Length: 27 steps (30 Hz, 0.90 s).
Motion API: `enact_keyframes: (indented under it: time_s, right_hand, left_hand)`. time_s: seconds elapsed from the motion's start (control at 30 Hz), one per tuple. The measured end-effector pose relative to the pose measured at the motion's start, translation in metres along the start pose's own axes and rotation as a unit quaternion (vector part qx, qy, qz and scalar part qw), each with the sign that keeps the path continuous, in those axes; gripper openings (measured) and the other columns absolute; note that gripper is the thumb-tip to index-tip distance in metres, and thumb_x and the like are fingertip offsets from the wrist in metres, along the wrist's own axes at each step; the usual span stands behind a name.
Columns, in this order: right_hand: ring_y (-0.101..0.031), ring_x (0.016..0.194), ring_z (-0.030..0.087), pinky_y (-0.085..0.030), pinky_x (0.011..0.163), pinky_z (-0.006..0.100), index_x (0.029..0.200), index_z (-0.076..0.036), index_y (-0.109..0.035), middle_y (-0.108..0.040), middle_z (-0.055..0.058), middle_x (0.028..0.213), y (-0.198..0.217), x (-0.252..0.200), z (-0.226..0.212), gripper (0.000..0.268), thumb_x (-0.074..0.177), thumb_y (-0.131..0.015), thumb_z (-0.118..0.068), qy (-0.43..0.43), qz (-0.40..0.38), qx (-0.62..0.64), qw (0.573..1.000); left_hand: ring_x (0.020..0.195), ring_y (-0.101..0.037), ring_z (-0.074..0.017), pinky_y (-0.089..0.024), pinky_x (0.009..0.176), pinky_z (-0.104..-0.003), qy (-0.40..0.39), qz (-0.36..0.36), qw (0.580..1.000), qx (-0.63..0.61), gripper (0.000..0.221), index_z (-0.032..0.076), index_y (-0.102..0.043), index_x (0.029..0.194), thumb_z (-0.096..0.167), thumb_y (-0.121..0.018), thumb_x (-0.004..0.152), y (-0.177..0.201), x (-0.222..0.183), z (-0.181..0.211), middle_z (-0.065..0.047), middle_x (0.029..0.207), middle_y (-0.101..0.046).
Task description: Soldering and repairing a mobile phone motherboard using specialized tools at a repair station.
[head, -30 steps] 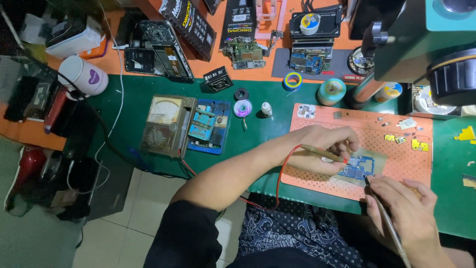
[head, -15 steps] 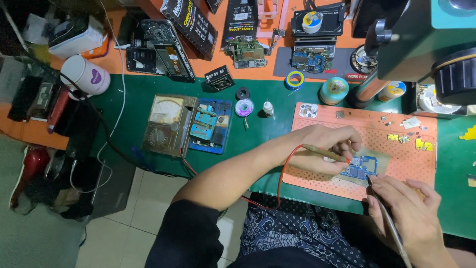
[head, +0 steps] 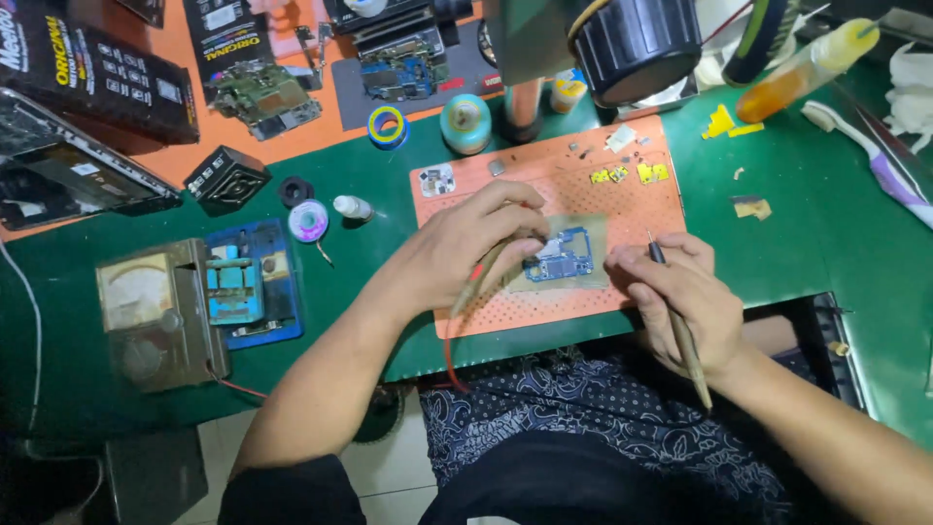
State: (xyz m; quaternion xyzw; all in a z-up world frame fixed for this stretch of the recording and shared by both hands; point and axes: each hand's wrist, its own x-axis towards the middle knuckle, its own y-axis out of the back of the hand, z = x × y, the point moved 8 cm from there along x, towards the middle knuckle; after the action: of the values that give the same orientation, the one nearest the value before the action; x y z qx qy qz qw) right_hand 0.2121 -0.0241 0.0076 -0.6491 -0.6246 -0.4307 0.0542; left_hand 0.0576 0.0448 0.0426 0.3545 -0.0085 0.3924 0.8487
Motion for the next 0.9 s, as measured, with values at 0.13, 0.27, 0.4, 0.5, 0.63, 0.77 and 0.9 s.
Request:
enact_keyframes:
  time_s: [0.13, 0.27, 0.4, 0.5, 0.63, 0.77, 0.9]
  right_hand:
    - [-0.061, 0.082, 0.028, -0.037, 0.087, 0.041, 0.093, 0.002, -0.060, -0.063, 0.013, 0.090, -0.001, 0.002, -0.001, 0.019, 0.085, -0.049, -0.011, 0.013, -0.006, 0.001, 1.000]
    - [-0.061, 0.081, 0.028, -0.036, 0.086, 0.045, 0.097, 0.001, -0.061, -0.063, 0.013, 0.090, -0.006, 0.002, -0.004, 0.021, 0.084, -0.050, -0.012, 0.034, -0.030, -0.018, 0.999]
    - [-0.060, 0.081, 0.027, -0.035, 0.086, 0.046, 0.098, 0.001, -0.060, -0.062, 0.012, 0.088, -0.009, 0.000, -0.005, 0.023, 0.086, -0.048, -0.014, 0.061, -0.052, -0.028, 0.996]
    - [-0.060, 0.083, 0.027, -0.034, 0.086, 0.047, 0.099, 0.000, -0.059, -0.062, 0.010, 0.088, -0.012, -0.002, -0.002, 0.022, 0.086, -0.048, -0.014, 0.062, -0.068, -0.024, 0.995]
    - [-0.060, 0.083, 0.028, -0.034, 0.086, 0.047, 0.099, 0.000, -0.059, -0.062, 0.010, 0.088, -0.013, -0.004, 0.000, 0.023, 0.086, -0.047, -0.015, 0.059, -0.078, -0.019, 0.995]
    - [-0.060, 0.082, 0.028, -0.034, 0.086, 0.047, 0.101, 0.000, -0.058, -0.062, 0.009, 0.088, -0.014, -0.003, -0.002, 0.024, 0.087, -0.046, -0.016, 0.061, -0.082, -0.026, 0.994]
    - [-0.060, 0.083, 0.028, -0.034, 0.085, 0.047, 0.100, 0.000, -0.058, -0.062, 0.009, 0.089, -0.014, -0.001, -0.004, 0.024, 0.086, -0.046, -0.015, 0.065, -0.083, -0.021, 0.994]
  left_hand:
    - [0.079, -0.059, -0.0334, -0.047, 0.070, -0.043, -0.009, -0.009, 1.000, -0.003, 0.024, 0.009, -0.048, 0.076, 0.030, -0.060, 0.079, -0.016, -0.004, -0.016, -0.010, 0.100, -0.051]
    - [0.081, -0.057, -0.0287, -0.044, 0.073, -0.040, -0.015, -0.031, 0.999, 0.016, 0.030, 0.010, -0.043, 0.067, 0.027, -0.066, 0.075, -0.024, -0.006, -0.022, -0.007, 0.098, -0.051]
    - [0.071, -0.055, -0.0246, -0.042, 0.073, -0.036, -0.021, -0.020, 0.999, 0.024, 0.030, 0.011, -0.040, 0.064, 0.022, -0.065, 0.076, -0.022, -0.007, -0.022, -0.005, 0.092, -0.049]
    - [0.069, -0.054, -0.0248, -0.042, 0.072, -0.036, -0.022, -0.016, 0.999, 0.029, 0.029, 0.011, -0.039, 0.064, 0.019, -0.064, 0.076, -0.021, -0.005, -0.018, -0.005, 0.091, -0.049]
    - [0.067, -0.052, -0.0238, -0.042, 0.071, -0.036, -0.021, -0.015, 0.999, 0.032, 0.028, 0.011, -0.039, 0.064, 0.019, -0.064, 0.076, -0.022, -0.005, -0.020, -0.004, 0.089, -0.048]
    - [0.068, -0.052, -0.0240, -0.041, 0.071, -0.035, -0.022, -0.016, 0.999, 0.040, 0.028, 0.011, -0.039, 0.065, 0.018, -0.064, 0.076, -0.023, -0.006, -0.021, -0.004, 0.089, -0.048]
    - [0.069, -0.052, -0.0243, -0.041, 0.072, -0.035, -0.025, -0.017, 0.999, 0.043, 0.028, 0.012, -0.039, 0.065, 0.018, -0.064, 0.075, -0.024, -0.005, -0.021, -0.004, 0.088, -0.047]
